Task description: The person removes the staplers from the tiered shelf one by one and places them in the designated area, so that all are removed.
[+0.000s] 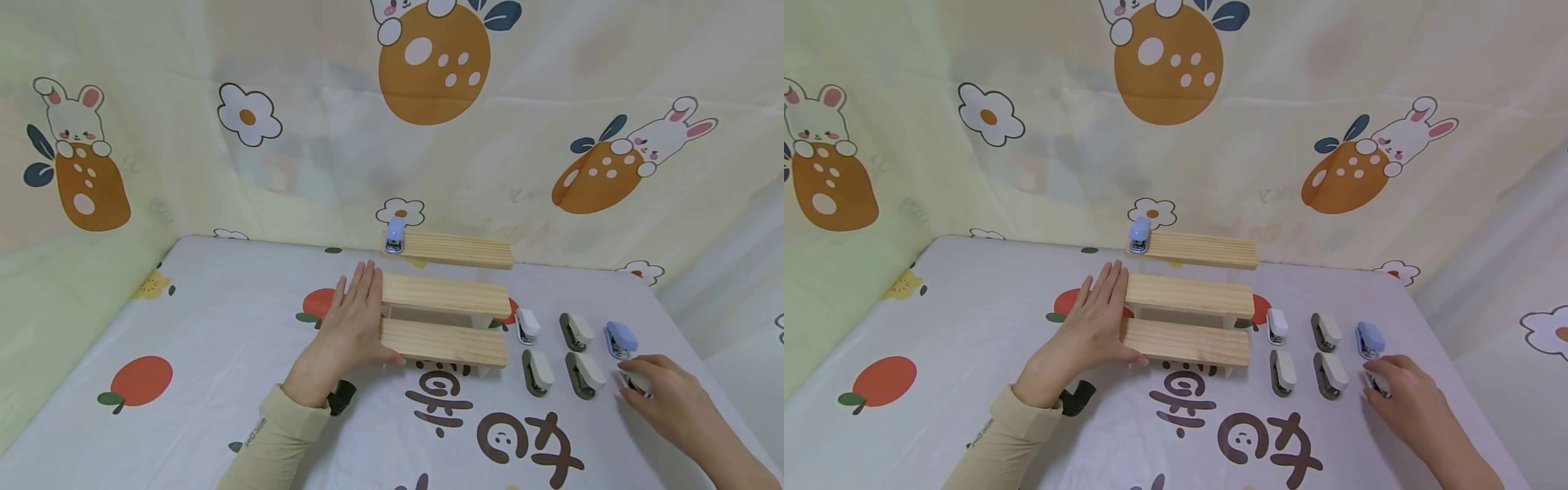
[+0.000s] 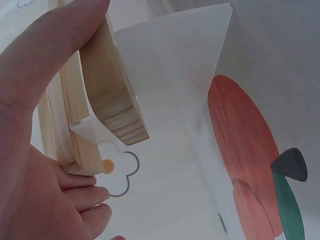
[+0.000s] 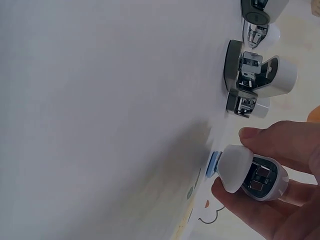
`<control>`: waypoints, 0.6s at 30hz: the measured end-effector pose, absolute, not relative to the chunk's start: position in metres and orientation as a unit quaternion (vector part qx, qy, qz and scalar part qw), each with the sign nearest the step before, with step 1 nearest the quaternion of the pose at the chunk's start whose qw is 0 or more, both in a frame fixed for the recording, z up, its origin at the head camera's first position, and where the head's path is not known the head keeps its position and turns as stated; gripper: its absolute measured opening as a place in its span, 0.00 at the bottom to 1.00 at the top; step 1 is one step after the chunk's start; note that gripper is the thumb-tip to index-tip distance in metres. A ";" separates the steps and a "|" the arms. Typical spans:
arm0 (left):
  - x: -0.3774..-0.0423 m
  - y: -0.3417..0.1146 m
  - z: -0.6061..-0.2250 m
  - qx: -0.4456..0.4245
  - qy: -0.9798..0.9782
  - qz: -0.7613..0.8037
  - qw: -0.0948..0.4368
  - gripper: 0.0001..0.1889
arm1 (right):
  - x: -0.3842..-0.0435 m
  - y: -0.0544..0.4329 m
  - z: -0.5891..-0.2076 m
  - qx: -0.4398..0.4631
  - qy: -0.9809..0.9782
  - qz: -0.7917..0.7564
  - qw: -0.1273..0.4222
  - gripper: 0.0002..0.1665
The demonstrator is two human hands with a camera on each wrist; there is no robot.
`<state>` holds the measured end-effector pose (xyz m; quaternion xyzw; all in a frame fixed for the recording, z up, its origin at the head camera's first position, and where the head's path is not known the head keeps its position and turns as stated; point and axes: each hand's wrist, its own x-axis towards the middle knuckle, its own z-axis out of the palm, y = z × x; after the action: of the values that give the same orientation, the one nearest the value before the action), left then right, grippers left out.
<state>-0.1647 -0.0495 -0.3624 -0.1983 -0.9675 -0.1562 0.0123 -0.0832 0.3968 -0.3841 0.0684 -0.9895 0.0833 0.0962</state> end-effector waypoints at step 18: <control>-0.163 -0.050 -0.361 -0.200 -0.967 -0.158 0.015 0.77 | -0.097 0.404 -0.388 0.077 -0.992 0.078 0.064 0.17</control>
<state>-0.1634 -0.0504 -0.3613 -0.2002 -0.9669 -0.1576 0.0154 -0.0967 0.4039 -0.3877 0.0768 -0.9919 0.0779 0.0642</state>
